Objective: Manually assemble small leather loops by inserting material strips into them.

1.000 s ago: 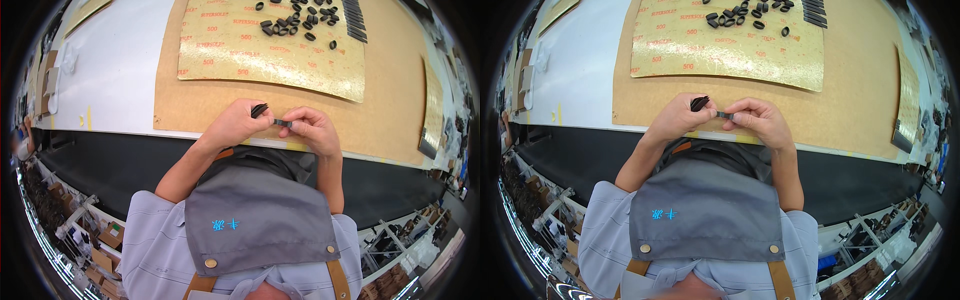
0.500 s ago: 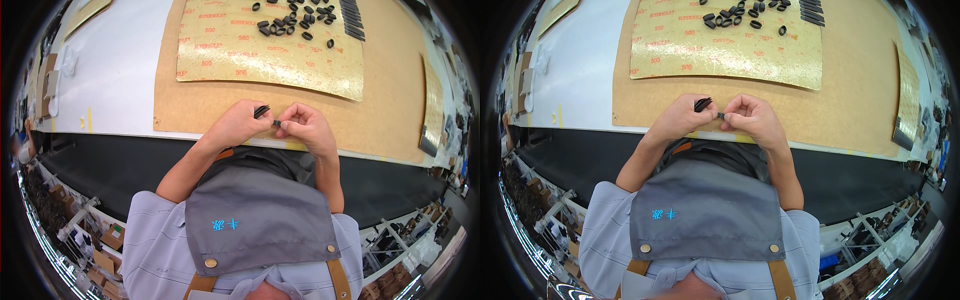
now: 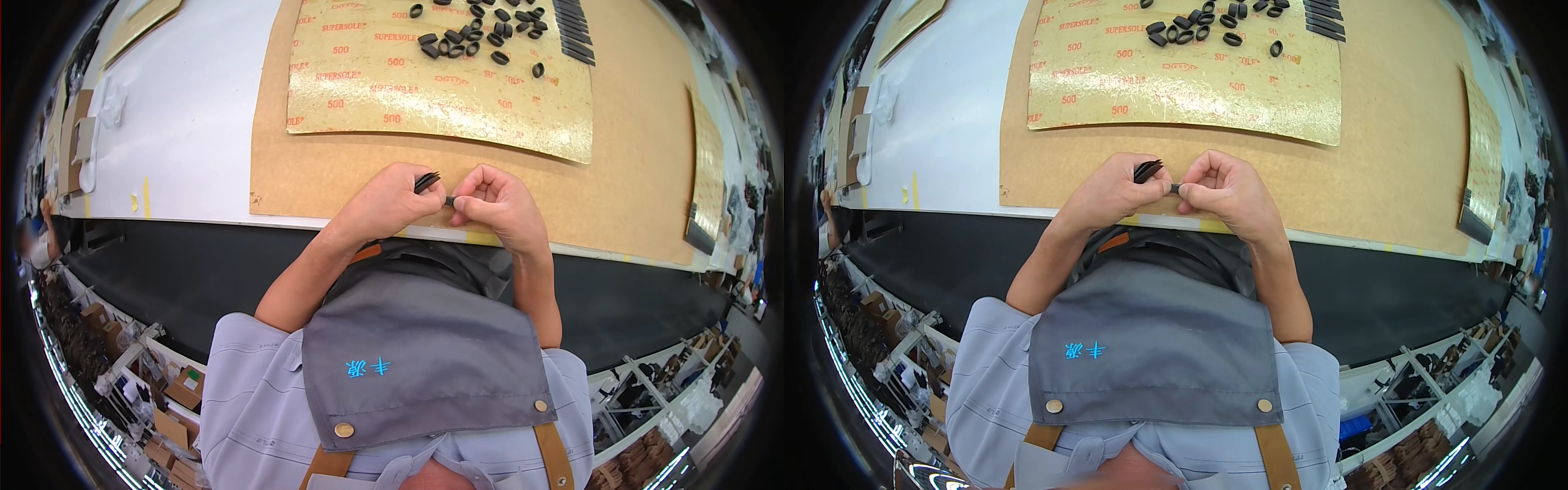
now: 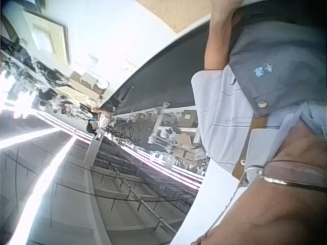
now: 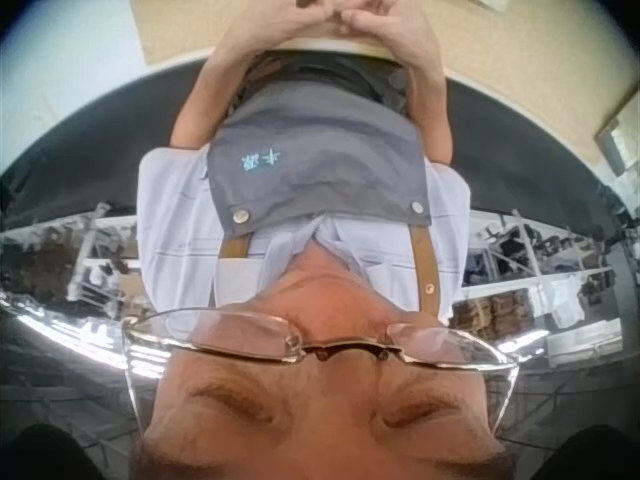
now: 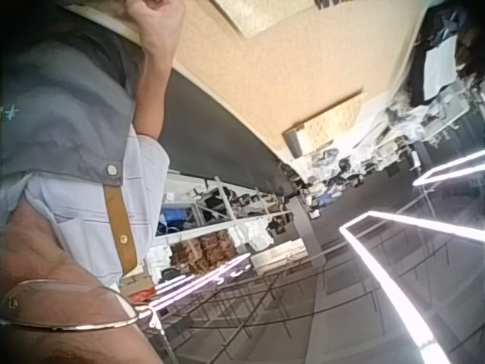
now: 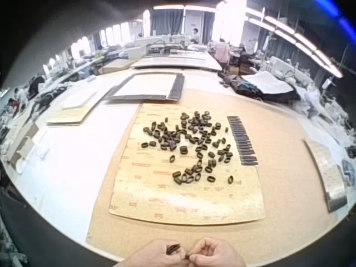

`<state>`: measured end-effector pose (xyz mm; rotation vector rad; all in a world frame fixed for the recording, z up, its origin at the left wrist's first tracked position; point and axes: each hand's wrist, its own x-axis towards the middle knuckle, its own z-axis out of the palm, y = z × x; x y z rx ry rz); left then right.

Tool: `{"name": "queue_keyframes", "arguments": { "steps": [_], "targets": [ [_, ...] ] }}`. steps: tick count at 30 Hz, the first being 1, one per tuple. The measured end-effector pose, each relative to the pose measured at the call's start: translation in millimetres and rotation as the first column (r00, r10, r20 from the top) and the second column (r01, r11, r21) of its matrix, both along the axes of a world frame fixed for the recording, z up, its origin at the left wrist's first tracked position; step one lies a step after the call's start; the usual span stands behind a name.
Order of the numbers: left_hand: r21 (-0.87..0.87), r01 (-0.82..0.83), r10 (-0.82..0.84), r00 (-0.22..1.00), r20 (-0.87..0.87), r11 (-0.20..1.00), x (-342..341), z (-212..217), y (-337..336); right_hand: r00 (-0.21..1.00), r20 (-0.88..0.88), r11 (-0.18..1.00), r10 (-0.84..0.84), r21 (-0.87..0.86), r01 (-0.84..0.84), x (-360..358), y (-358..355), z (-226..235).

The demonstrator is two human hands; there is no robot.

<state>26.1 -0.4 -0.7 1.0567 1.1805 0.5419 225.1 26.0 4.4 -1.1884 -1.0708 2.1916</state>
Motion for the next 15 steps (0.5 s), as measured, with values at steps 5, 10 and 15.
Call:
{"name": "queue_keyframes", "arguments": {
  "steps": [5,10,15],
  "targets": [
    [-0.01,0.011,-0.011,1.0,-0.006,1.0,0.2,0.3,-0.1,1.0,-0.009,1.0,0.001,-0.001,-0.001,-0.2,-0.5,-0.4],
    [-0.018,0.015,-0.016,1.0,-0.015,1.0,0.0,0.9,-0.1,1.0,-0.003,1.0,-0.001,-0.003,0.001,-0.9,-0.6,0.9],
    [0.001,0.023,-0.023,0.999,-0.033,1.0,0.1,-0.1,-0.4,1.0,0.0,1.0,0.0,-0.004,0.0,-1.7,-0.6,2.1]
  ]
}}
